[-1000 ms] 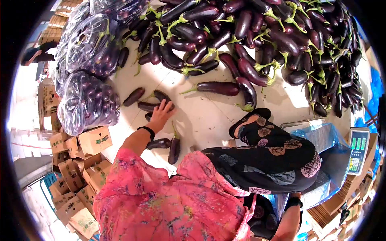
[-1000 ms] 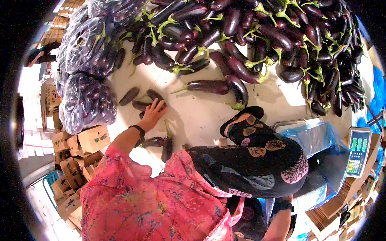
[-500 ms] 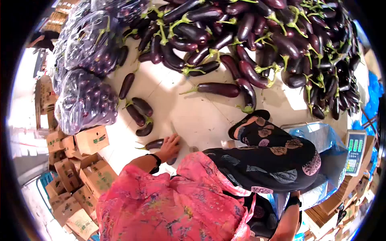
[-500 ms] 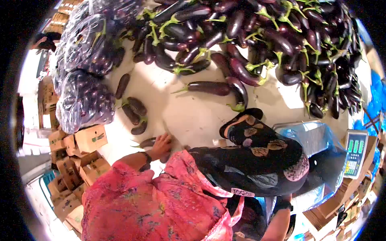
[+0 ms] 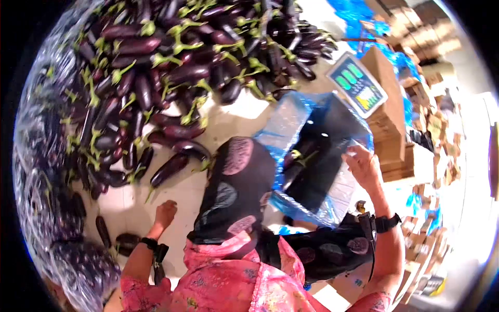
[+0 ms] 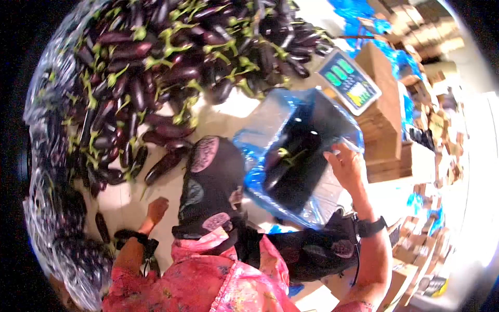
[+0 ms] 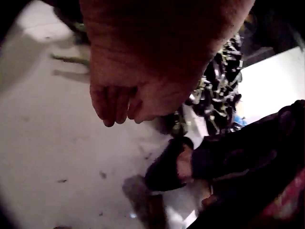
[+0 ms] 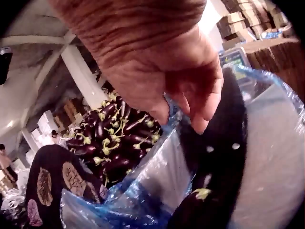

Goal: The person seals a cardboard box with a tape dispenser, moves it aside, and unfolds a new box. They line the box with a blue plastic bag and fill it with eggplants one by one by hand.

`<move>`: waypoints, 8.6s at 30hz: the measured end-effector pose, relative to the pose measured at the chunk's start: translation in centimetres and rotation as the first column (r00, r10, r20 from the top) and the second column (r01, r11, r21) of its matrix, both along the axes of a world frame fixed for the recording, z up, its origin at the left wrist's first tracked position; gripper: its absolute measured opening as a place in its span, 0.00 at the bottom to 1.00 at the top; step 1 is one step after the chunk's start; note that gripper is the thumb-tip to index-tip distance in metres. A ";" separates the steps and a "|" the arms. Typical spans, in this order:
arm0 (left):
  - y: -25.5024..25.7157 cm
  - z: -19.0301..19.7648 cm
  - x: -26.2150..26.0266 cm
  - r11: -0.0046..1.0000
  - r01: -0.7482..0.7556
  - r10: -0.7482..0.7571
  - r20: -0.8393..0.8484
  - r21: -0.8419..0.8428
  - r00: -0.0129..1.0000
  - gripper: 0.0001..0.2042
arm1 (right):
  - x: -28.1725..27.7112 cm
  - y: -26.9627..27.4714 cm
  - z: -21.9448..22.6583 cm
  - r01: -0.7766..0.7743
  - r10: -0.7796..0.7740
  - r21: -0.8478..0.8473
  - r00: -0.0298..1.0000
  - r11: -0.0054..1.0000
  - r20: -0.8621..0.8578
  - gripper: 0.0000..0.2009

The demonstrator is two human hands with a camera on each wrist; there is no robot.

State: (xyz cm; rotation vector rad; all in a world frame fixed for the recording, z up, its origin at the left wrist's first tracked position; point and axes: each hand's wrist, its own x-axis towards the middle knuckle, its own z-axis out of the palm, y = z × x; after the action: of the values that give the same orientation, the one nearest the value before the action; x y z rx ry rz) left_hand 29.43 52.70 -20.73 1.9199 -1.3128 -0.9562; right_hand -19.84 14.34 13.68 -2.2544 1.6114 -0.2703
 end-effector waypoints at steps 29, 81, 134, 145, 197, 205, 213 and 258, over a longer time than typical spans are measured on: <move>-39.6 6.1 -16.1 0.768 0.626 -0.412 -0.641 0.138 0.648 0.28 | -8.9 -13.0 -7.1 0.091 -0.350 0.522 0.837 0.848 0.422 0.25; -20.2 0.1 5.8 0.909 -0.414 0.416 0.123 -0.041 0.901 0.19 | -1.8 1.6 0.2 0.249 -0.347 0.409 0.919 0.878 0.186 0.17; -35.9 37.2 -8.7 0.930 0.301 -0.346 -0.782 -0.212 0.519 0.39 | 4.7 0.4 6.3 -0.004 -0.316 0.476 0.742 0.880 0.591 0.26; -42.1 36.6 -18.7 0.543 0.838 -0.706 -0.572 -0.059 0.418 0.32 | 5.7 -0.4 3.9 0.078 -0.460 0.541 0.637 0.837 0.619 0.34; -33.2 35.0 -11.8 0.750 0.116 -0.505 -0.449 -0.652 0.737 0.46 | 13.4 -0.1 1.3 -0.487 -0.690 0.631 0.076 0.604 0.720 0.20; -33.5 36.5 -10.9 0.831 0.498 -0.536 -0.592 -0.247 0.601 0.26 | 5.8 -0.1 1.4 0.097 -0.514 0.689 0.742 0.718 0.431 0.29; -30.6 26.7 -3.9 0.994 0.112 -0.091 -0.545 0.005 0.834 0.19 | 5.8 1.4 -8.2 0.129 -0.187 0.483 0.980 0.866 0.072 0.30; -14.2 8.5 -0.4 0.931 -0.292 0.355 -0.360 0.217 0.863 0.15 | 8.1 -0.2 -17.5 0.370 -0.504 0.377 0.779 0.849 0.372 0.43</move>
State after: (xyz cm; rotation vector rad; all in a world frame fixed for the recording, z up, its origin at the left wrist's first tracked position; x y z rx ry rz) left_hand 29.05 38.52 -12.26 1.8550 -0.6720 -1.2148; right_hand -11.74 14.11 -3.77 -1.4260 1.7514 -0.6012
